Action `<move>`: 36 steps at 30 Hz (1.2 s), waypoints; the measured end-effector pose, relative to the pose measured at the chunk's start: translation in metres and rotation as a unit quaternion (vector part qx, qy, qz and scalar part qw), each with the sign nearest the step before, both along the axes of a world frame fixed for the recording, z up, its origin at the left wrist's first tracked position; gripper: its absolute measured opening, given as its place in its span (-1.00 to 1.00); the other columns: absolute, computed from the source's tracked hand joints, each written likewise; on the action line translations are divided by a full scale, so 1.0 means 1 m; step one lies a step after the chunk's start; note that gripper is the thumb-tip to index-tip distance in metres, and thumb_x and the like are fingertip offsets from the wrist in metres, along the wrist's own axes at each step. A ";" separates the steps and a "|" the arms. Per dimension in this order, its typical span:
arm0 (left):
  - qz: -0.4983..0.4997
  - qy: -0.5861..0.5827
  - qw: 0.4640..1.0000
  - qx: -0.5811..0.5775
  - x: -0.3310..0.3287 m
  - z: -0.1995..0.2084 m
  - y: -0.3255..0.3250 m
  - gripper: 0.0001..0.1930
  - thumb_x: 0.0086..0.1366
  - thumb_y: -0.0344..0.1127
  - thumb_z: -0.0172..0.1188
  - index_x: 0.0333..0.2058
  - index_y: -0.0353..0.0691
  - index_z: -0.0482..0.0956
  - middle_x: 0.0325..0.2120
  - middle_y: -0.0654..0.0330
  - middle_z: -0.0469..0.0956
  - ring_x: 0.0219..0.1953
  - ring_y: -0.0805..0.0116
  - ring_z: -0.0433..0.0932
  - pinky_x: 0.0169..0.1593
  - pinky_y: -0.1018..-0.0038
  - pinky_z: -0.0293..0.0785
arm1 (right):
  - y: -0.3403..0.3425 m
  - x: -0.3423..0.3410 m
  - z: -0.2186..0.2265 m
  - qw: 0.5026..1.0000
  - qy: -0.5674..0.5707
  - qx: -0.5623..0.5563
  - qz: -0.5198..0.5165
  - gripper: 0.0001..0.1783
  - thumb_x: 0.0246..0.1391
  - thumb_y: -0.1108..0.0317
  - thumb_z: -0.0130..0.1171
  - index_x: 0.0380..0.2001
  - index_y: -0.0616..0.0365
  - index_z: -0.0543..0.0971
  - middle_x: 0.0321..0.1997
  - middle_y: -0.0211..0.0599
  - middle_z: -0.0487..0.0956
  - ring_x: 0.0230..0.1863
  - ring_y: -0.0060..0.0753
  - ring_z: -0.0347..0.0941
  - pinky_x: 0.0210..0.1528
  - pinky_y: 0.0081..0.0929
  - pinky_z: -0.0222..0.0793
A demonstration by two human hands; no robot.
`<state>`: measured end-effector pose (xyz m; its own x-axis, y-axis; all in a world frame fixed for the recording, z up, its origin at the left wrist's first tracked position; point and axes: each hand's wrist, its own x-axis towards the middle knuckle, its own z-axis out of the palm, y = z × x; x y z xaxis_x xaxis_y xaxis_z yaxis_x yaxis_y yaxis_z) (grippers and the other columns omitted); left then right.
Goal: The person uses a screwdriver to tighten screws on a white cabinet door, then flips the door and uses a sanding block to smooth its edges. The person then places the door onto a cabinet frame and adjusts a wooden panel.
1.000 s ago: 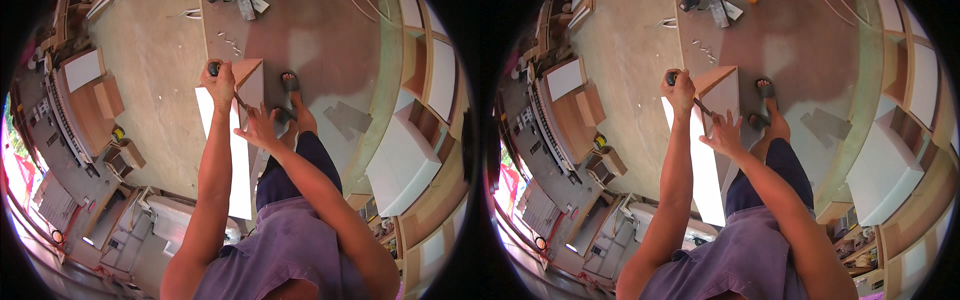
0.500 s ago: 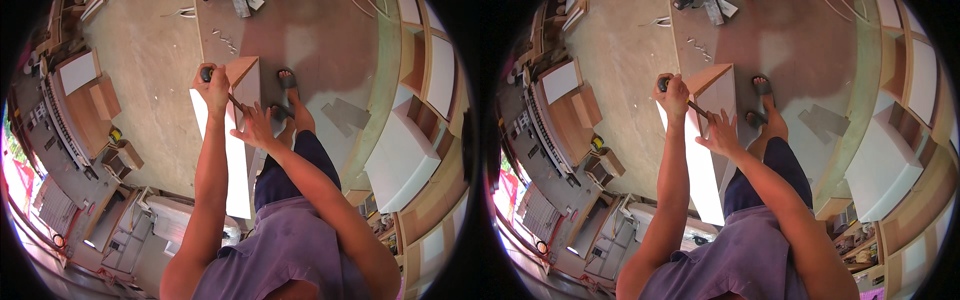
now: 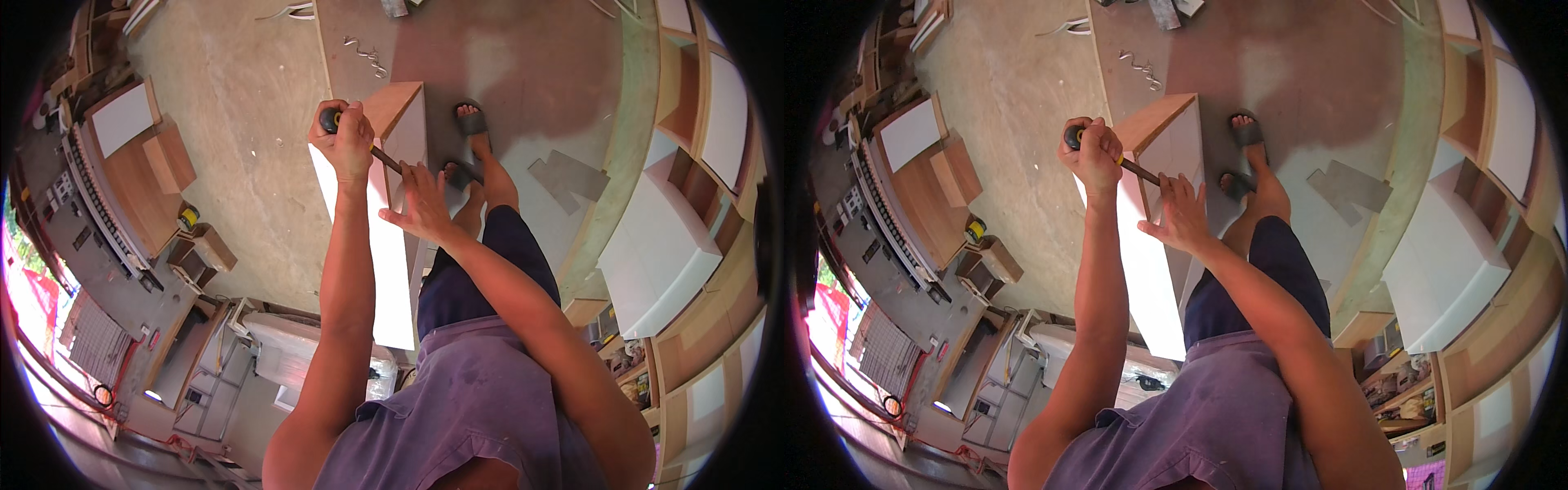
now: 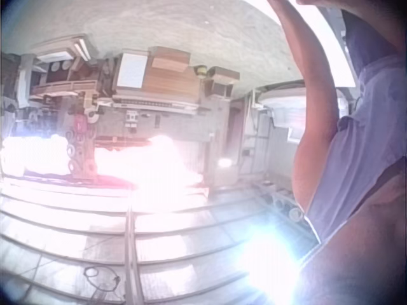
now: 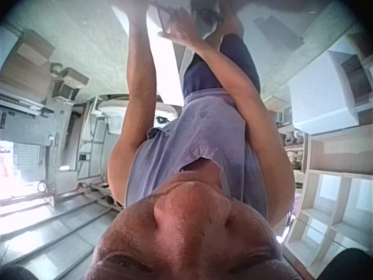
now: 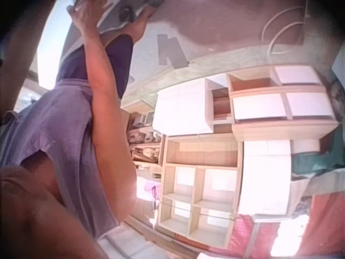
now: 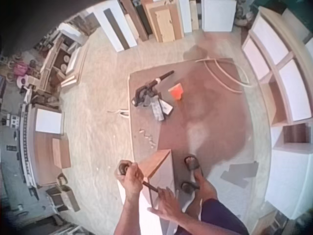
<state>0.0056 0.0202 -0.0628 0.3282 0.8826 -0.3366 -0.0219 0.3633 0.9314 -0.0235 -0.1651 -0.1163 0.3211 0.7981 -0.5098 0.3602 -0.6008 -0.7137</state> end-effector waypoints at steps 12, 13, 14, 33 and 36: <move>0.008 0.022 1.000 0.019 0.005 -0.005 -0.001 -0.87 0.20 -0.59 0.11 -0.46 -0.30 0.34 -0.73 0.28 0.30 -0.76 0.58 0.22 -0.72 0.57 0.13 | -0.001 -0.003 -0.007 1.000 0.019 0.008 -0.011 0.21 -0.13 -0.34 0.31 0.38 0.29 0.12 0.33 0.07 0.22 0.42 0.17 0.04 0.27 0.56 -0.04; 0.006 0.030 0.999 0.026 0.006 -0.006 -0.002 -0.87 0.20 -0.58 0.12 -0.46 -0.30 0.35 -0.73 0.28 0.31 -0.76 0.58 0.22 -0.72 0.57 0.13 | -0.001 -0.003 -0.006 1.000 0.021 0.012 -0.009 0.21 -0.13 -0.34 0.31 0.38 0.29 0.12 0.33 0.07 0.22 0.42 0.17 0.04 0.27 0.57 -0.03; 0.003 0.038 0.999 0.033 0.007 -0.007 -0.002 -0.87 0.20 -0.58 0.13 -0.46 -0.30 0.36 -0.72 0.28 0.32 -0.75 0.58 0.23 -0.72 0.57 0.13 | -0.001 -0.004 -0.008 1.000 0.018 0.017 -0.008 0.21 -0.13 -0.35 0.31 0.37 0.29 0.13 0.32 0.08 0.23 0.42 0.17 0.05 0.26 0.57 -0.03; 0.029 0.021 0.998 0.048 0.001 0.010 0.001 -0.85 0.21 -0.57 0.11 -0.48 -0.27 0.32 -0.76 0.29 0.25 -0.79 0.57 0.19 -0.74 0.57 0.11 | 0.000 -0.001 -0.011 0.997 0.027 0.055 -0.037 0.18 -0.23 -0.23 0.39 0.34 0.28 0.18 0.28 0.07 0.29 0.42 0.15 0.05 0.37 0.37 -0.10; 0.035 0.017 0.998 0.047 0.008 0.010 0.002 -0.83 0.22 -0.58 0.13 -0.49 -0.28 0.34 -0.75 0.30 0.29 -0.76 0.59 0.22 -0.72 0.59 0.12 | 0.004 0.006 -0.008 0.998 0.039 0.043 -0.028 0.21 -0.25 -0.26 0.39 0.34 0.28 0.18 0.28 0.08 0.28 0.41 0.12 0.06 0.36 0.38 -0.11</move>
<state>0.0132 0.0218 -0.0531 0.2538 0.9312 -0.2618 -0.0112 0.2734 0.9618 -0.0174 -0.1613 -0.1243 0.3293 0.8217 -0.4651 0.2692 -0.5539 -0.7879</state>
